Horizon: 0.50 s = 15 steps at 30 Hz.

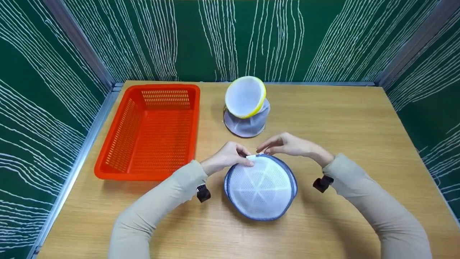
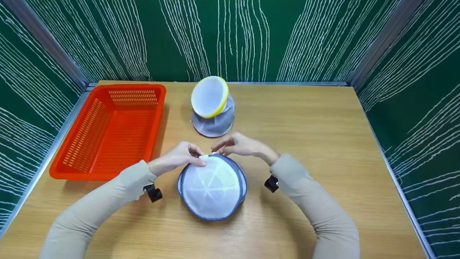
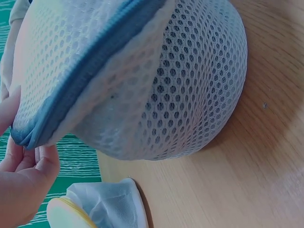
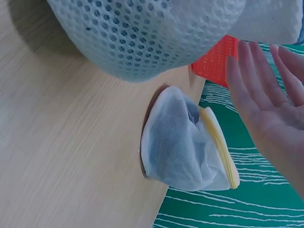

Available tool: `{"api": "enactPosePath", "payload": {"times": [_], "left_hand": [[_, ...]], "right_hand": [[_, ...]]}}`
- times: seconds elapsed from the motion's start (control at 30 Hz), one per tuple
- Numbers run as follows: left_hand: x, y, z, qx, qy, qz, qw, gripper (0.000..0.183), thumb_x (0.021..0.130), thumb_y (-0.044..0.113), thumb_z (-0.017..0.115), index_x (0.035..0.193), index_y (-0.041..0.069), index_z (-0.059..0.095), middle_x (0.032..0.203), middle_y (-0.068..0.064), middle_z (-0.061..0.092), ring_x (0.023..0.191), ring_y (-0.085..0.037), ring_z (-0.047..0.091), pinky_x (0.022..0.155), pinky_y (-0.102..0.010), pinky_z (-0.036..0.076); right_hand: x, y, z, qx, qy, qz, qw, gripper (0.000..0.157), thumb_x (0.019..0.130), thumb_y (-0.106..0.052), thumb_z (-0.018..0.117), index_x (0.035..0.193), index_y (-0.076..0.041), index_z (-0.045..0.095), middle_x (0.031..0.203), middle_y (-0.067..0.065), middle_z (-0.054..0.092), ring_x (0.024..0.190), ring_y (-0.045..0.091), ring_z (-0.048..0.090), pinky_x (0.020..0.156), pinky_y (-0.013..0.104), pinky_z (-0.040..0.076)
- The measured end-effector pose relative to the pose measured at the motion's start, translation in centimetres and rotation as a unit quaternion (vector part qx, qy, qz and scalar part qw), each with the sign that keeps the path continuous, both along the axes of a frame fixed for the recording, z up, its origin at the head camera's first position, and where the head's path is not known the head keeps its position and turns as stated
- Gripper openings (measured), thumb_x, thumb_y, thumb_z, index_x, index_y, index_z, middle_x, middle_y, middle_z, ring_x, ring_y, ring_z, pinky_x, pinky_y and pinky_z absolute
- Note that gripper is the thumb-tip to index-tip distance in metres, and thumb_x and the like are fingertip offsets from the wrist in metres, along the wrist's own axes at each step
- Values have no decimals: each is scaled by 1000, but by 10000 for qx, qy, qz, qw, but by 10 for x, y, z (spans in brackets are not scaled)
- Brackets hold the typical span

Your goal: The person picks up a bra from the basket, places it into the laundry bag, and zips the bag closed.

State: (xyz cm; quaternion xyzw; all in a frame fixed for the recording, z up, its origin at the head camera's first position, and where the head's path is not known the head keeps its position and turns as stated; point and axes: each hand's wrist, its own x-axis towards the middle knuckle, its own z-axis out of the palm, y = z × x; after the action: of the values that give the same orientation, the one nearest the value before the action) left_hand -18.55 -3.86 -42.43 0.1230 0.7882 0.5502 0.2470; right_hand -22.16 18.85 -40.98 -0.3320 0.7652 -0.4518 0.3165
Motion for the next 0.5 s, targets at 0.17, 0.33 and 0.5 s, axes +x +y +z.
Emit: {"api": "enactPosePath", "payload": {"times": [0.17,0.33,0.5], "left_hand": [[0,-1,-3,129,247,-250,9993,24,66,6,75,87,-3,67,75,0,64,66,-5,54,62,-16,43],[0,-1,-2,85,286,-332,9990,24,66,6,75,87,-2,68,75,-1,65,65,-5,54,62,-16,44],[0,-1,-1,5,266,-378,9989,24,66,6,76,87,-1,68,75,-2,65,65,-6,54,62,-17,44]], "right_hand": [[1,-4,-2,103,7,284,9995,30,89,-1,44,116,-2,57,113,12,59,104,16,53,87,26,43],[1,-6,-2,168,-70,371,9991,30,88,0,45,114,-3,59,111,10,60,104,15,54,87,25,43],[1,-7,-1,159,-60,369,9992,24,89,-7,49,110,-2,61,106,10,62,98,14,56,83,25,45]]}}
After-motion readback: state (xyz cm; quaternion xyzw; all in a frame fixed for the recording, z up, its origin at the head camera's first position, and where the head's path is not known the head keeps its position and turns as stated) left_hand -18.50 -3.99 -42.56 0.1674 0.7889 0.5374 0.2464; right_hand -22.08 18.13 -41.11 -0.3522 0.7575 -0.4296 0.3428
